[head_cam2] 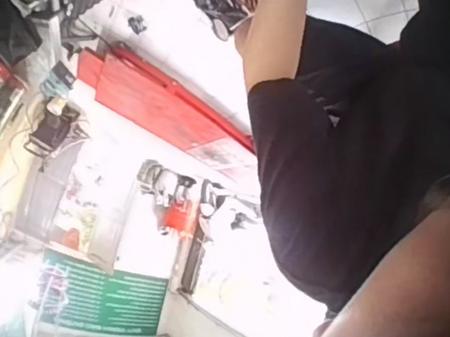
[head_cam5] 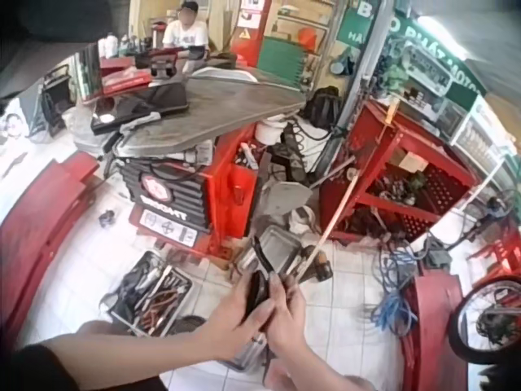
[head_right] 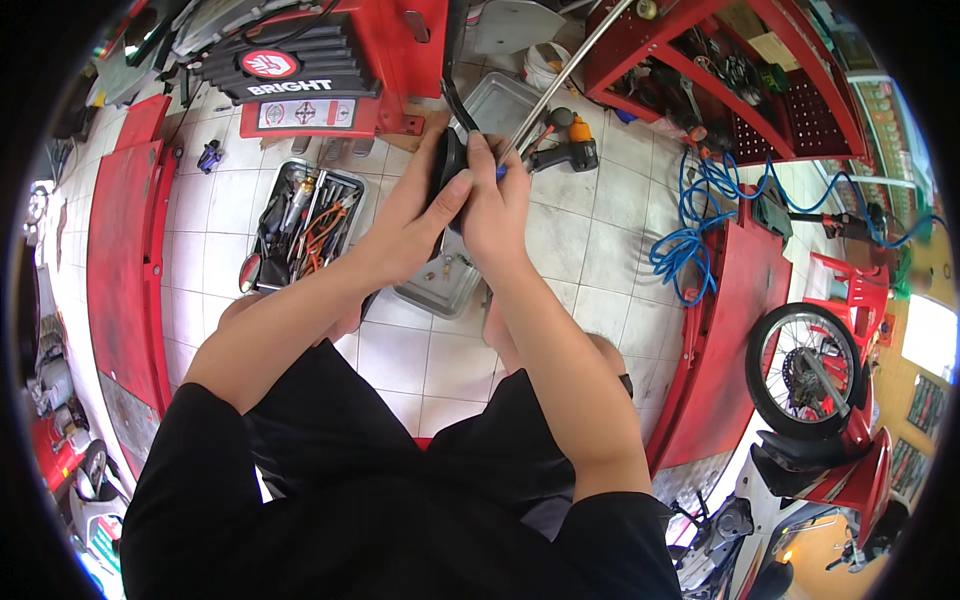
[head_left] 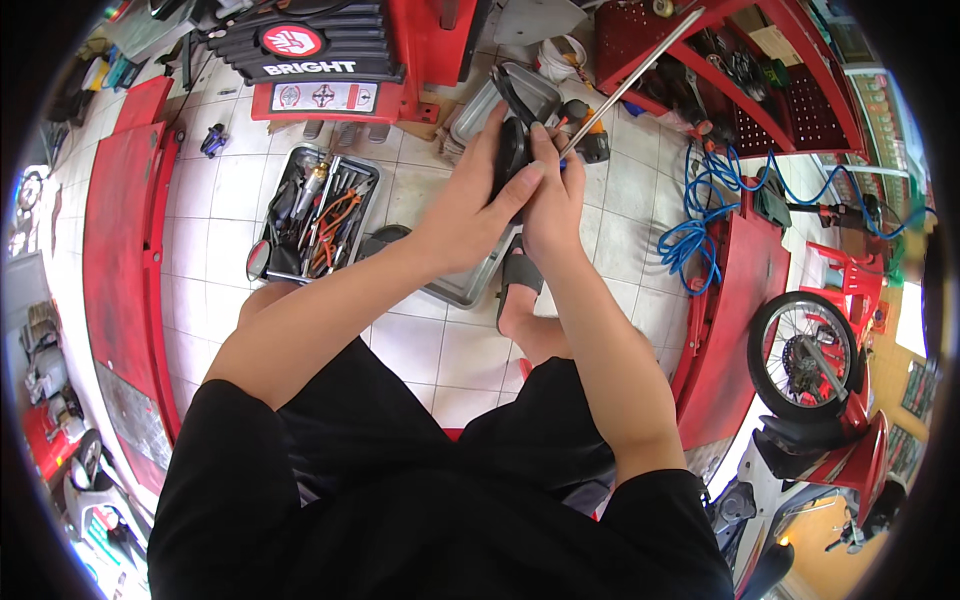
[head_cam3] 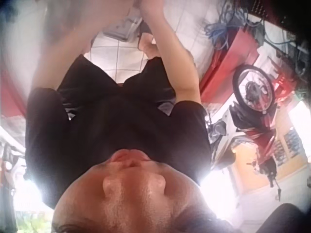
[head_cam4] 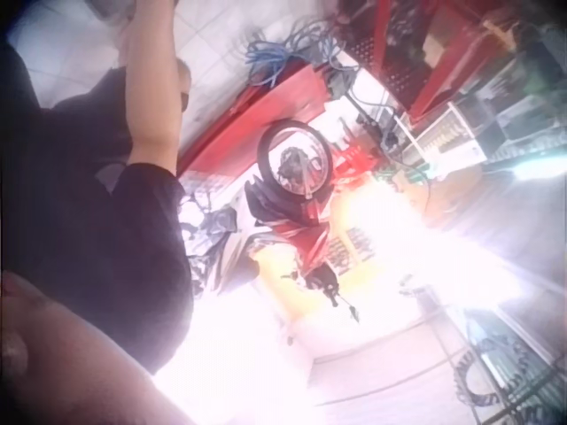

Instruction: The person disassembles and cleans small motorcycle components by hand and using a screwdriver, placing parts into metal trays while sitting on the floor.

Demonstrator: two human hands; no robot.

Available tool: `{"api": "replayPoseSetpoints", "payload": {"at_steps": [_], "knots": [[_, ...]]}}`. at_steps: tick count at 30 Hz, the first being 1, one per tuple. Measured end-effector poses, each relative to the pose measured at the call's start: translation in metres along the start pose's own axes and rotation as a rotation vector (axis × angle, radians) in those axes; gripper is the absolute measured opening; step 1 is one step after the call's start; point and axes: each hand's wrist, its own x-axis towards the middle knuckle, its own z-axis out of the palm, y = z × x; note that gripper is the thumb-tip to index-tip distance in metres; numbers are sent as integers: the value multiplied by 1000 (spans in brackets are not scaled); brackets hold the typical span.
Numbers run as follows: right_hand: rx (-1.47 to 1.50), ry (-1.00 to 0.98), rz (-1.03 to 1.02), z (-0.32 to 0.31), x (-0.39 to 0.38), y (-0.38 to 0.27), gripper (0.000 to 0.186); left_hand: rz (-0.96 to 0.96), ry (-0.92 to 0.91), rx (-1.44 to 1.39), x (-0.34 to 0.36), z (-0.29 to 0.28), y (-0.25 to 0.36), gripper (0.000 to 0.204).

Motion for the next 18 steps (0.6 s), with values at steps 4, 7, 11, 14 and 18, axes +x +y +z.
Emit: {"api": "replayPoseSetpoints", "payload": {"at_steps": [4,7,11,14,18], "knots": [[-158,-60,-19,8,-7,1,27,100,64,72,-4,-10,-9,73],[-335,20,-233,12,-5,6,25,65,150,47,-8,-11,-1,69],[-61,106,-38,13,-3,-12,23,-196,271,-339,-4,-17,12,64],[172,46,11,-7,12,-18,25,-446,0,-990,9,-34,-9,57],[272,96,114,-22,20,-30,26,-672,-77,-1190,19,-24,-33,47]]}}
